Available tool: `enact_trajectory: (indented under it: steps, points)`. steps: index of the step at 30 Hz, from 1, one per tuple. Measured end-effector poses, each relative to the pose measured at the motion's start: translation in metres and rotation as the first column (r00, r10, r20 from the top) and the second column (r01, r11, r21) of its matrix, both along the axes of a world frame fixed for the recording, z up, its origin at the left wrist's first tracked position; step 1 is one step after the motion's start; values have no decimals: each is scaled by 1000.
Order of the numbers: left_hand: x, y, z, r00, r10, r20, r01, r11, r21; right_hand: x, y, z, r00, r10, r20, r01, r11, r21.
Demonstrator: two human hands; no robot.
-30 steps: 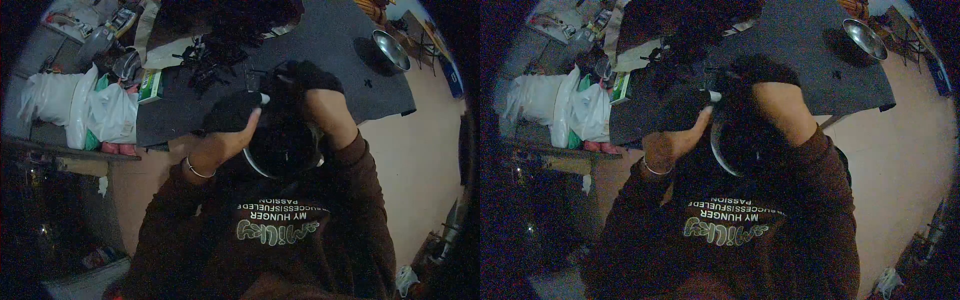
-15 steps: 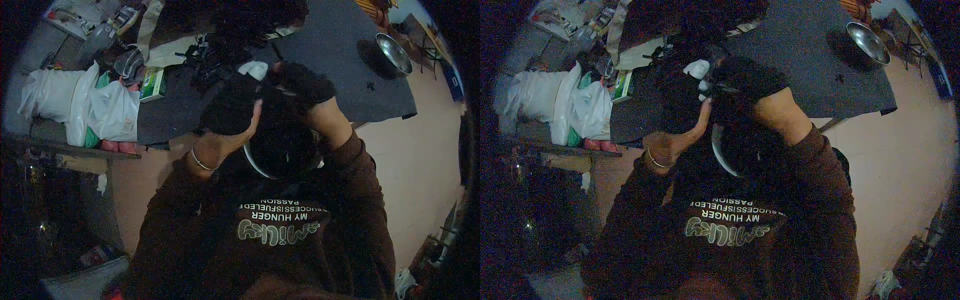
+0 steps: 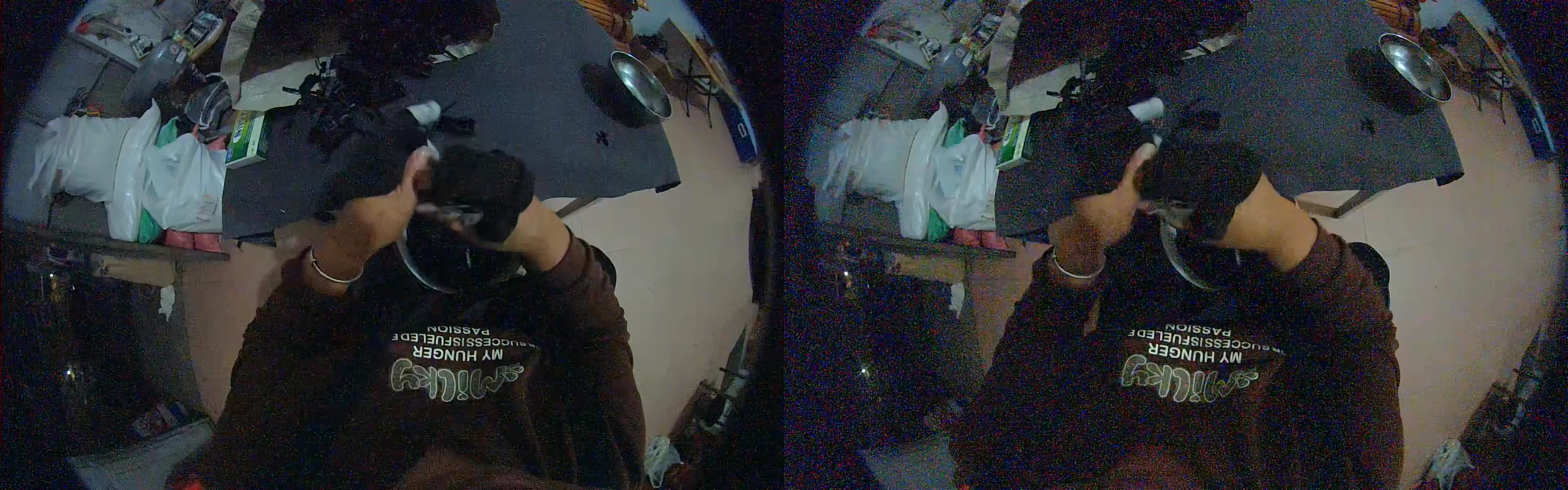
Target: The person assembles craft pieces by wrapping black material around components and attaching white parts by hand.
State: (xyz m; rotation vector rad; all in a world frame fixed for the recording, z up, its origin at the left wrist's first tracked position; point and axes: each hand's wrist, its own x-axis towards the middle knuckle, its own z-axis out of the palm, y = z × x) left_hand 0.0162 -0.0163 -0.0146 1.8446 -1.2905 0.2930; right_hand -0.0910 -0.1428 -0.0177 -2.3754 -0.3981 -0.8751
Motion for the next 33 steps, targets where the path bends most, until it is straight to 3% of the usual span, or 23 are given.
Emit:
enact_trajectory:
  steps: [3, 5, 6, 8, 11, 15, 18, 20, 21, 23, 24, 26, 30, 33]
  points:
    - [-6, 8, 0, 994, -20, 112, 5, 991, 135, 3, 1, -12, 995, -10, 102, 23, 992, -123]
    - [-12, 8, 23, 975, -177, 137, 173, 984, 45, 6, 0, -17, 977, -200, 71, 193, 977, 91]
    - [-14, 9, 22, 975, -177, 136, 173, 984, 46, 5, 1, -11, 977, -200, 70, 193, 977, 91]
    - [-21, 9, 19, 981, -173, 92, 169, 984, 50, 2, 7, 6, 935, -80, -346, 258, 823, 507]
    - [-25, 9, 22, 987, -54, 152, 36, 992, 117, 0, 1, -1, 910, 12, -414, 267, 748, 608]
    - [-15, 9, 13, 972, -71, 222, 50, 994, 99, -4, -3, -1, 900, 77, -430, 186, 823, 537]
    - [-16, 7, 12, 973, -131, 192, 95, 978, 186, -4, -2, -1, 847, 129, -516, 156, 868, 472]
    - [-15, 7, 10, 916, -171, 364, 123, 981, 151, -4, -3, -3, 781, 129, -610, 186, 885, 426]
    - [-16, 8, 12, 916, -170, 364, 122, 981, 151, -3, -1, -3, 781, 130, -611, 185, 886, 426]
    - [-16, 8, 17, 834, -181, 522, 95, 978, 187, 0, 4, -5, 847, 209, -489, 106, 835, 540]
    - [-18, 10, 19, 834, -178, 521, 91, 978, 188, 2, 7, -9, 846, 212, -490, 104, 835, 541]
    - [-20, 12, 23, 913, -195, 358, 131, 972, 194, 5, 11, -19, 873, 187, -451, 115, 819, 562]
    - [-24, 17, 25, 866, -161, 474, 85, 980, 178, 7, 19, -31, 878, 202, -434, 127, 775, 619]
    - [-26, 23, 23, 933, -169, 316, 97, 968, 230, 7, 23, -32, 852, 237, -466, 120, 779, 616]
